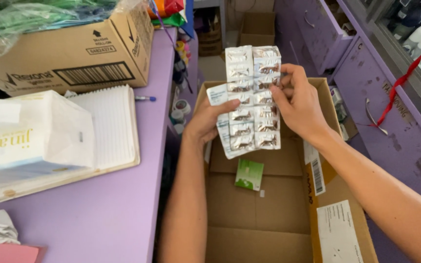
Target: The person retrieves blister packs of pills from a purple drawer and places them into a cardboard box. They then pick up a green box, open it, and remove additional blister packs, arranging them in their hands.
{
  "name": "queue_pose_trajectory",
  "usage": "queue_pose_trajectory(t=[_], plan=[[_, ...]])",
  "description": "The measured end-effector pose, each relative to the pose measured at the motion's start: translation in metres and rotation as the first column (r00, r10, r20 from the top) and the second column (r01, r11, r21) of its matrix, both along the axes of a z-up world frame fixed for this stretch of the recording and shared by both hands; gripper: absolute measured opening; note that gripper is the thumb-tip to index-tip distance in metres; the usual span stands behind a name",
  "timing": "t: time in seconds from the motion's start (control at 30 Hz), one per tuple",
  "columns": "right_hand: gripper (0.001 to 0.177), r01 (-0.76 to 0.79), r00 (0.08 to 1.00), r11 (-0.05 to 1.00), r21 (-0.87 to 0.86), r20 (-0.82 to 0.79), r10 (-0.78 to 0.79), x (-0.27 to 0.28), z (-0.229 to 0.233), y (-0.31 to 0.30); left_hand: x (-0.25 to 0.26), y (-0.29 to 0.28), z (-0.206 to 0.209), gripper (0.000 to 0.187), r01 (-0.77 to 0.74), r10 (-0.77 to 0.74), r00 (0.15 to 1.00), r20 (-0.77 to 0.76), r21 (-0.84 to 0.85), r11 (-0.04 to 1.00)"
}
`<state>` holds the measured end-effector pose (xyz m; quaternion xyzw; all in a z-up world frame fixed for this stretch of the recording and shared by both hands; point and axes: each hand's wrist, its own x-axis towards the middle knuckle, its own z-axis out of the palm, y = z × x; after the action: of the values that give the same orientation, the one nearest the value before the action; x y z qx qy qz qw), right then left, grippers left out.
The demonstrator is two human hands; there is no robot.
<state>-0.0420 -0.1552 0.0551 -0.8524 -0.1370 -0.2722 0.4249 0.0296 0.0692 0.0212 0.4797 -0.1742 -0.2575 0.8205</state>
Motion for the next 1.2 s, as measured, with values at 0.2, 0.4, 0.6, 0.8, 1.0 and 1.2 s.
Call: queue_pose_trajectory(t=[0.2, 0.4, 0.6, 0.8, 1.0, 1.2], plan=[[0.039, 0.007, 1.000, 1.000, 0.009, -0.017, -0.007, -0.002, 0.002, 0.001, 0.004, -0.001, -0.008, 0.054, 0.005, -0.004, 1.000, 0.015, -0.030, 1.000], [0.039, 0.004, 1.000, 1.000, 0.012, -0.018, -0.004, -0.002, 0.002, 0.003, 0.003, 0.000, -0.004, 0.051, 0.007, -0.007, 1.000, -0.013, -0.013, 1.000], [0.040, -0.008, 1.000, 1.000, 0.022, -0.010, 0.008, -0.002, 0.000, 0.003, 0.004, 0.001, -0.009, 0.051, 0.040, -0.040, 0.999, 0.001, -0.084, 0.996], [0.044, -0.013, 0.998, 1.000, 0.028, -0.058, 0.015, -0.007, 0.008, 0.008, 0.001, 0.000, -0.003, 0.050, 0.007, -0.007, 1.000, -0.024, -0.032, 0.999], [0.048, 0.010, 0.996, 1.000, -0.004, -0.083, -0.010, -0.006, 0.010, 0.008, 0.002, 0.000, -0.008, 0.052, 0.041, -0.041, 0.999, 0.003, -0.075, 0.996], [0.047, 0.059, 0.995, 0.998, -0.034, -0.074, -0.061, -0.006, 0.009, 0.006, 0.001, 0.000, -0.004, 0.055, 0.028, -0.029, 0.999, -0.024, -0.023, 0.999]])
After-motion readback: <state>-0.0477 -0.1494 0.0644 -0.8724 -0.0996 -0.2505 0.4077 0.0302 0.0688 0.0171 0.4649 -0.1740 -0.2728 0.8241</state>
